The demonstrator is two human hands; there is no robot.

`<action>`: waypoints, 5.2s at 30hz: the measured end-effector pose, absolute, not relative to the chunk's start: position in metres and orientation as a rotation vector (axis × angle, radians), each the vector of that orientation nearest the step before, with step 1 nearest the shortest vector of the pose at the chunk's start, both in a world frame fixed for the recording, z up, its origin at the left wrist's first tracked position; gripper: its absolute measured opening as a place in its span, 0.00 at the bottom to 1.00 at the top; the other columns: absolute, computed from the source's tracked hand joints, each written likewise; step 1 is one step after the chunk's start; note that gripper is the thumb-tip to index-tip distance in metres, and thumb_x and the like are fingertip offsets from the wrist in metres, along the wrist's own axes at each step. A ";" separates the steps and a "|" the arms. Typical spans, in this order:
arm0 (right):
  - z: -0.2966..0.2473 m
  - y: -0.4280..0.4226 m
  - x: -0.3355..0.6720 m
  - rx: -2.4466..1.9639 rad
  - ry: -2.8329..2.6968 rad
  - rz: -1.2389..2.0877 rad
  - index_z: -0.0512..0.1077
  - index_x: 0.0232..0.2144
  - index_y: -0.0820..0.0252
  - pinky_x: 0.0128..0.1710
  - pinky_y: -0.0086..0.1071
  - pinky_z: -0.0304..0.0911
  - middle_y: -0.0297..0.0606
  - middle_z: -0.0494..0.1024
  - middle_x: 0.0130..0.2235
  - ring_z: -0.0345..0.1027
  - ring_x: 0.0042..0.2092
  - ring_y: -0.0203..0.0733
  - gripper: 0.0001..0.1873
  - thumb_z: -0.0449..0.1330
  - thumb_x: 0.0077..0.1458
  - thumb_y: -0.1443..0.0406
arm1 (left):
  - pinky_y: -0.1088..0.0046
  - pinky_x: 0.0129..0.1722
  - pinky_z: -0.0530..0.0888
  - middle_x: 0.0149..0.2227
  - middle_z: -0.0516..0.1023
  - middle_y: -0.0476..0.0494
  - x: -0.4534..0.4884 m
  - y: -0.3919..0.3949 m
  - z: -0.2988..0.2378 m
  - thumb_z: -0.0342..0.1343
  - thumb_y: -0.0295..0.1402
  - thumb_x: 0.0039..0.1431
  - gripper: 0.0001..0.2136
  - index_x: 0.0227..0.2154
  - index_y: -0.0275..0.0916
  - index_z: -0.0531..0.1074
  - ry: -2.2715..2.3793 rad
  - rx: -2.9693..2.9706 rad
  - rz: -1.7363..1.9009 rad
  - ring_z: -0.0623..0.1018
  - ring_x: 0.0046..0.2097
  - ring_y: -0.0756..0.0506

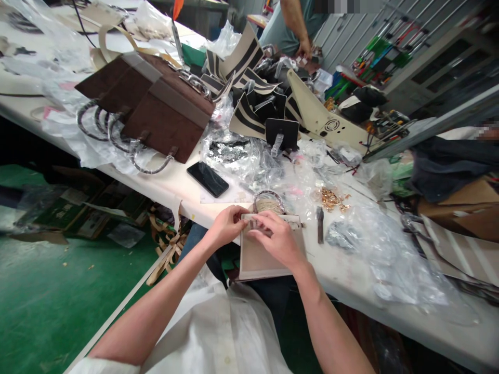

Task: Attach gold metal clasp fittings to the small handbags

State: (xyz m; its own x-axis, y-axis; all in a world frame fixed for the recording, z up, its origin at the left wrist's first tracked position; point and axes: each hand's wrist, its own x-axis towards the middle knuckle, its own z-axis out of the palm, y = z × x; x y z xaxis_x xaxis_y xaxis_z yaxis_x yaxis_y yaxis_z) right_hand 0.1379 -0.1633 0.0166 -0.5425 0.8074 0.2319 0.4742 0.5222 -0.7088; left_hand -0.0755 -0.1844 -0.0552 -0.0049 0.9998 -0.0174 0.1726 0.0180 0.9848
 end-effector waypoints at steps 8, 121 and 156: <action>0.033 -0.190 0.187 -1.495 -2.160 0.441 0.85 0.46 0.53 0.47 0.39 0.75 0.39 0.88 0.48 0.82 0.46 0.49 0.07 0.66 0.70 0.66 | 0.65 0.40 0.74 0.37 0.82 0.45 -0.079 -0.179 -0.046 0.63 0.36 0.60 0.16 0.49 0.37 0.84 1.363 1.346 1.030 0.79 0.38 0.42; 0.002 -0.102 0.281 -1.070 -1.987 0.915 0.86 0.55 0.52 0.53 0.41 0.77 0.40 0.86 0.48 0.81 0.49 0.47 0.13 0.64 0.75 0.59 | 0.53 0.61 0.76 0.53 0.80 0.42 0.044 -0.099 -0.029 0.62 0.20 0.55 0.17 0.44 0.45 0.83 1.321 2.020 0.744 0.77 0.55 0.34; -0.008 -0.110 0.272 -1.207 -1.981 0.768 0.87 0.46 0.52 0.46 0.39 0.75 0.42 0.84 0.48 0.79 0.47 0.49 0.10 0.65 0.73 0.59 | 0.53 0.60 0.76 0.53 0.82 0.40 0.045 -0.101 -0.024 0.61 0.20 0.55 0.18 0.48 0.42 0.79 1.348 1.982 0.775 0.77 0.56 0.32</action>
